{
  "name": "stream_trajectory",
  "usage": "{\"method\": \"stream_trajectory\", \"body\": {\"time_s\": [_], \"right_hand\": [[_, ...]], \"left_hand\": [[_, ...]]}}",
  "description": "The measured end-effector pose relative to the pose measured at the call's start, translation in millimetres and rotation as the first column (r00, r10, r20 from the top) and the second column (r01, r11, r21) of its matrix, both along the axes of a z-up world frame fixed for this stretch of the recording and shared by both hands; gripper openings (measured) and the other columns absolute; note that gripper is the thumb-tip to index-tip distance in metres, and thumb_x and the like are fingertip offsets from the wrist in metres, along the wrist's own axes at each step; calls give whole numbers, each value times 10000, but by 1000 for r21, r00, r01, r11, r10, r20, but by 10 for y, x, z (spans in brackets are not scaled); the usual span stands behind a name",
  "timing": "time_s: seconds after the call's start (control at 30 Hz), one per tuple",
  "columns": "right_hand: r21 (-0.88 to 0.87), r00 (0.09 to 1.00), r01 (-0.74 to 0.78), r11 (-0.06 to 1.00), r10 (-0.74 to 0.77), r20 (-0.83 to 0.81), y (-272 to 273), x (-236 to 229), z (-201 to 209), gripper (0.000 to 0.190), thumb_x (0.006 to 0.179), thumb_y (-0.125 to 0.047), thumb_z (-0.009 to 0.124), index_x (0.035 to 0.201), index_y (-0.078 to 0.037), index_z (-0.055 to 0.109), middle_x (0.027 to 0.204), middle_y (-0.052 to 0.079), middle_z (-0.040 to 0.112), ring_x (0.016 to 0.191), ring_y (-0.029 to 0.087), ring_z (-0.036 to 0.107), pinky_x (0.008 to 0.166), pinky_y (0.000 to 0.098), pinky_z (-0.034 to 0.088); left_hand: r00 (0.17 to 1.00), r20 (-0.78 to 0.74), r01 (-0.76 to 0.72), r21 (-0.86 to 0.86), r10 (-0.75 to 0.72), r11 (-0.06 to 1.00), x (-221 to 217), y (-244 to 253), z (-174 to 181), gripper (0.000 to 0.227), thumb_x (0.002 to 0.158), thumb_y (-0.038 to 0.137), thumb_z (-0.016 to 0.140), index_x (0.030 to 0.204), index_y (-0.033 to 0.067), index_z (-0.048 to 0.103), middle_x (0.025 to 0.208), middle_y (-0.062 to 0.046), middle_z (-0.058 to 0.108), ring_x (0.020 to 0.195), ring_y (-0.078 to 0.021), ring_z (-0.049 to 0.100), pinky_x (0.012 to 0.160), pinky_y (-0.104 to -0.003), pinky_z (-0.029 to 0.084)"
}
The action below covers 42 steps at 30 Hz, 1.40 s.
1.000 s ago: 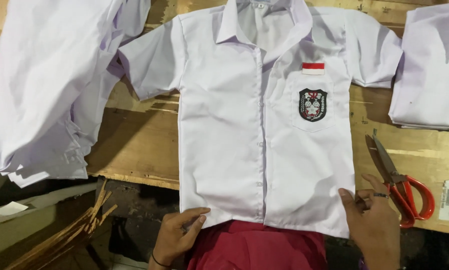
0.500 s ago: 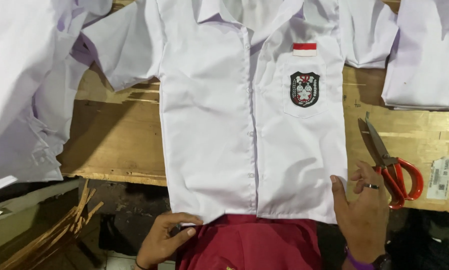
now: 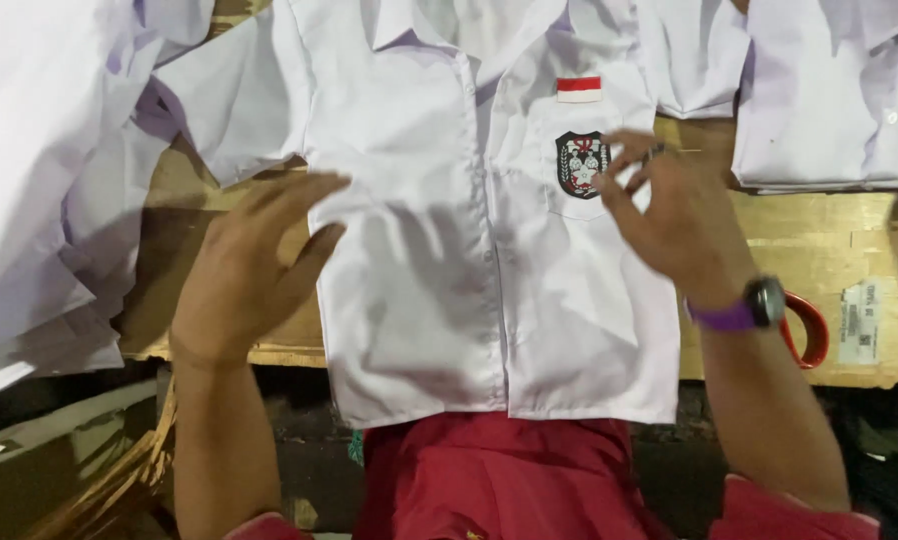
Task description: The person buttons up a white short-sleeved shirt laid flat on a wooden table. They use red-handled scissors to snip a thread near the pocket and then remove a small plastic tag from the collar area. The person smooths the shirt and repeats the process on another shirt.
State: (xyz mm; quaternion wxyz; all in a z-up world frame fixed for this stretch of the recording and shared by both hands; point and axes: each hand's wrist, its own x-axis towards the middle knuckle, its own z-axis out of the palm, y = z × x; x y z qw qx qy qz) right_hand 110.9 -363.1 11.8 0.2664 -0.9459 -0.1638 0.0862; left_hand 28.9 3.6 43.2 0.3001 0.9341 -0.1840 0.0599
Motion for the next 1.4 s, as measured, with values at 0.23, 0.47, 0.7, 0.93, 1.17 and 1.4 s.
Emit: {"method": "stream_trajectory", "body": {"time_s": [0.23,0.47,0.7,0.93,1.17,1.4], "right_hand": [[-76,933,-120,990,139,331,41,1244,-615,655,1083,-428,571,1481,84,480,1460,301,510,1362,449,438,1111,567,323],[-275,997,18,961,2,74,316,1714,-824,410,1023,-318,521,1149,42,672,1702,148,174,1547,435,77,1179,736,98],[-218,948,53,975,20,317,237,1991,-724,492,1024,-338,573,1439,-74,581,1429,156,549,1227,458,509,930,661,412],[-68,982,28,997,-15,190,116,1458,-273,590,1031,-385,596,1487,-28,482,1483,204,478,1338,442,439,1043,653,312],[-20,981,-127,992,122,-152,12,-350,-161,409,997,-425,549,1265,-137,661,1186,109,695,1096,298,630,948,474,488],[-69,988,-138,988,132,-82,214,-1526,-595,481,940,-592,604,1191,-186,664,1161,15,671,1039,260,566,882,448,402]], "left_hand": [[942,-281,-144,154,183,978,1590,-250,-600,614,1062,316,508,1592,105,281,1666,-211,230,1529,-448,107,1192,-647,137],[939,-138,-229,436,316,870,2293,-147,-1128,675,1058,485,377,1629,158,229,1695,-141,189,1542,-398,108,1206,-615,89],[934,-63,-280,486,353,828,2491,-136,-1141,662,1022,440,446,1616,194,286,1686,-99,253,1544,-346,184,1201,-578,131],[942,-172,-250,204,286,946,2248,-75,-887,890,1011,418,678,1635,112,123,1724,-138,178,1584,-345,69,1255,-564,23],[992,-70,100,-19,-101,995,763,-450,-520,568,925,120,692,1450,67,480,1440,-170,529,1326,-358,508,1123,-521,431],[996,-78,53,241,-35,969,-358,-985,-857,626,996,527,576,1491,154,492,1634,-132,377,1526,-403,298,1218,-607,235]]}}
